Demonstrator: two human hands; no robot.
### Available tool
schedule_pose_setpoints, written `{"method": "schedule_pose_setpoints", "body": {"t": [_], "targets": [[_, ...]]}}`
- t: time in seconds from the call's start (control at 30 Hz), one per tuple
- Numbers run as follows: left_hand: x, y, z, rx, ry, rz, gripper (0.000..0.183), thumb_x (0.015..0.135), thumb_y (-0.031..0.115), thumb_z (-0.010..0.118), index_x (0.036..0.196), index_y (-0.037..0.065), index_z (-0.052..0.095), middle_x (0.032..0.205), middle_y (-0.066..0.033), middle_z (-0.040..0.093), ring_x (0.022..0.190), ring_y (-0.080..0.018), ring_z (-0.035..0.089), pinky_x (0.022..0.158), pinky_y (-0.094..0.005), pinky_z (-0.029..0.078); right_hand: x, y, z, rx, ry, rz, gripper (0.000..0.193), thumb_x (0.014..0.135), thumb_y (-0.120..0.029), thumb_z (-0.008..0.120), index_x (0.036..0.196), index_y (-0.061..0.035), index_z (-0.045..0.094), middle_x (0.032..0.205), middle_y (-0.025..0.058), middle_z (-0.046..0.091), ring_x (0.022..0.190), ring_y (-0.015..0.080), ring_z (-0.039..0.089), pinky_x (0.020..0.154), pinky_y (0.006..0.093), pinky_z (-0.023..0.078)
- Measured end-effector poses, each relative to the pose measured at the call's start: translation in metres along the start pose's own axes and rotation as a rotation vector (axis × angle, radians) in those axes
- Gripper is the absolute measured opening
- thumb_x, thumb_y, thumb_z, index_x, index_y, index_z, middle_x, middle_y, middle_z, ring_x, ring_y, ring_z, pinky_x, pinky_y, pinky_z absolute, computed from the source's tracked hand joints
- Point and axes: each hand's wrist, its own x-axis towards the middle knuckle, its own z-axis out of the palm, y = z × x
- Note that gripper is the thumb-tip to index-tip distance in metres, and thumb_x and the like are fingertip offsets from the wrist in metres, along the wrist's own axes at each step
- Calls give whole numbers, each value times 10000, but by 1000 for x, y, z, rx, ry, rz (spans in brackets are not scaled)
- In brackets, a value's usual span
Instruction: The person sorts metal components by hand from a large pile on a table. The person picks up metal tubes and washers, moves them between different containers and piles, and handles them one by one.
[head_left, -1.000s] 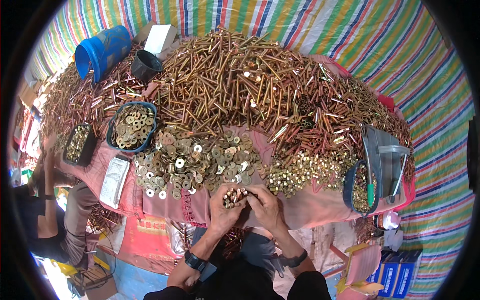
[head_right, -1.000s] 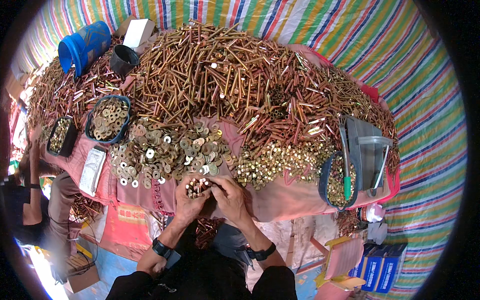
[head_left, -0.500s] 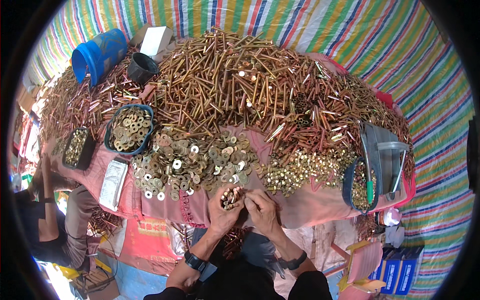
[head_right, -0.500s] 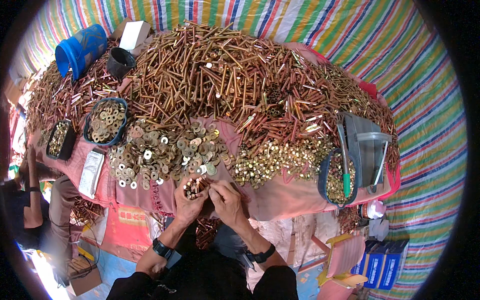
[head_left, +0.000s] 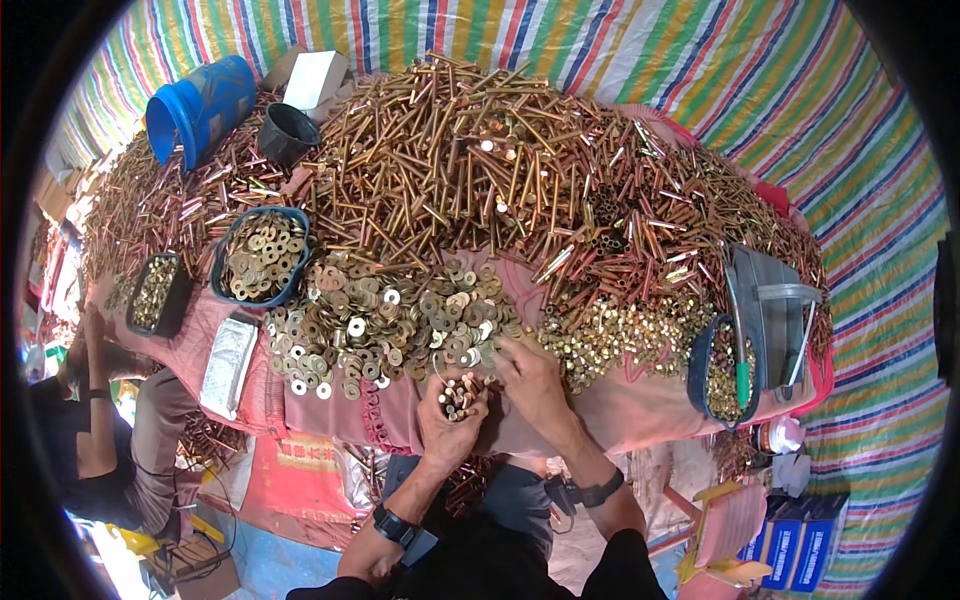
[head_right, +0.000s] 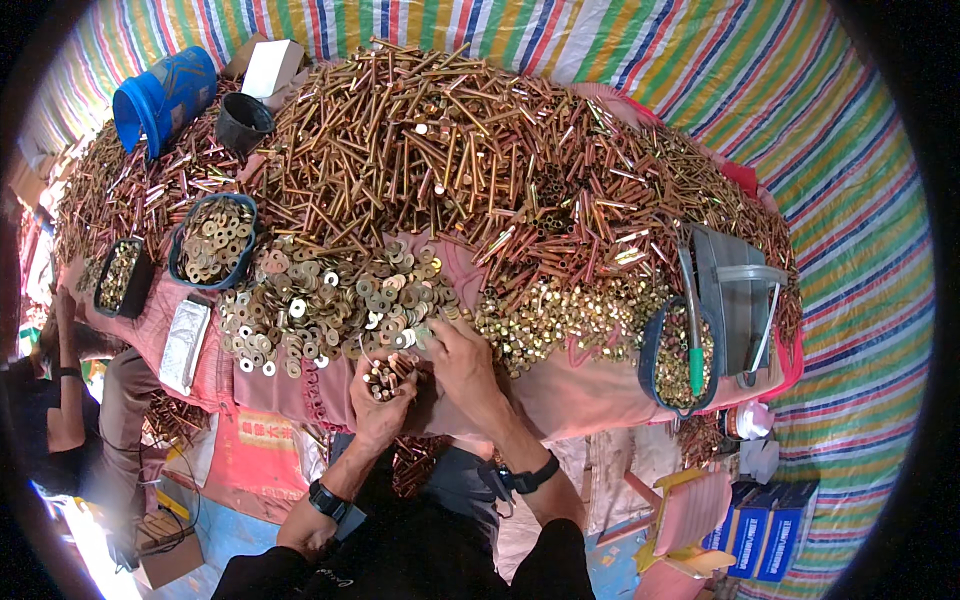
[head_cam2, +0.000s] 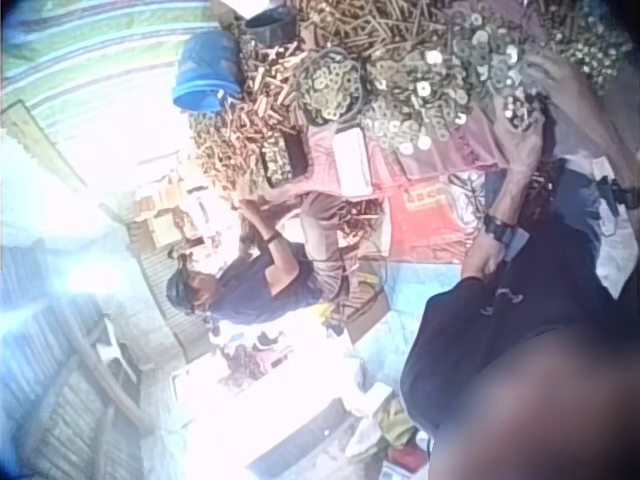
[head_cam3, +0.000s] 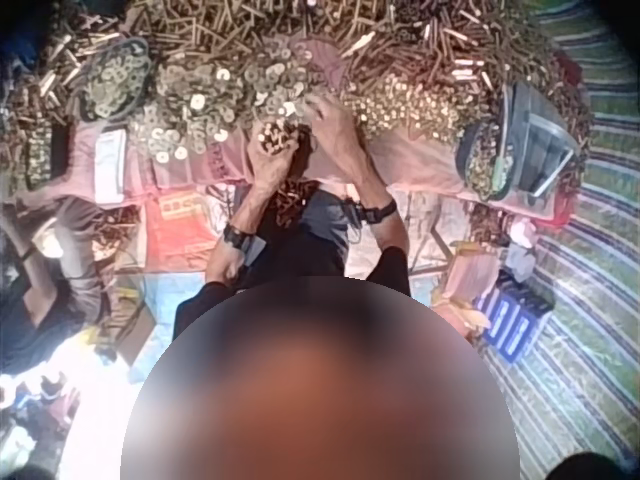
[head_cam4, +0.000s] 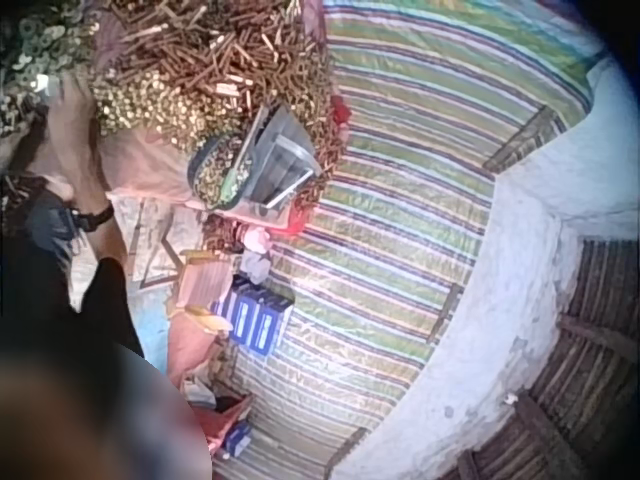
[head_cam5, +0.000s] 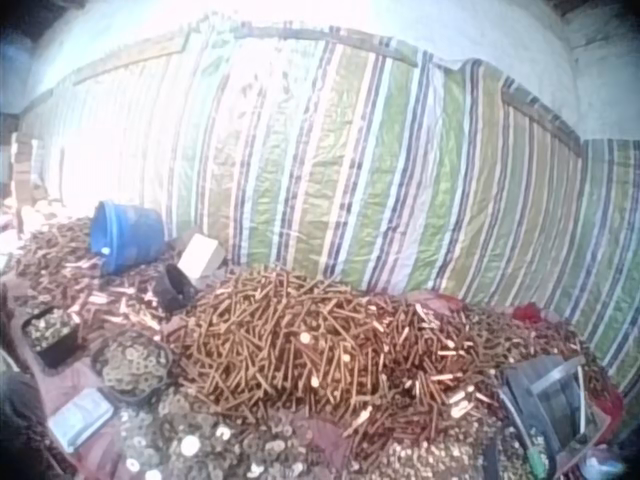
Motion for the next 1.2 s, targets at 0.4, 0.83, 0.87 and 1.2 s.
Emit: {"method": "schedule_pose_setpoints", "body": {"t": [0.4, 0.83, 0.87, 1.2], "targets": [[1, -3, -4, -9, -7, -38, 402, 883, 12, 744, 1264, -5, 615, 1014, -45, 729, 868, -86, 667, 785, -254, 559, 6, 5, -19, 643, -112, 561, 128, 1002, -131, 749, 1061, -21, 721, 764, 26, 705, 590, 61, 625, 519, 202, 504], [2, 5, 0, 68, 8, -25, 350, 876, 0, 738, 1206, -1, 620, 927, -21, 720, 816, -73, 657, 745, -245, 550, -2, -34, -35, 280, 20, 298, 168, 987, -143, 736, 1068, 3, 715, 894, 85, 704, 726, 156, 690, 581, 310, 553], [3, 6, 0, 53, 14, -38, 341, 878, -1, 736, 1199, 0, 620, 918, -19, 717, 809, -72, 656, 739, -244, 549, 2, -28, -39, 80, 97, 150, 163, 977, -136, 738, 1072, -5, 716, 906, 94, 700, 742, 175, 693, 589, 334, 553], [3, 7, 3, 70, 43, -37, 300, 910, 31, 735, 1184, 3, 616, 877, -6, 688, 740, -86, 646, 699, -250, 542, 77, 54, -68, -618, -120, -58, 212, 876, -31, 685, 1053, -105, 777, 903, 238, 639, 811, 433, 675, 716, 532, 524]]}}
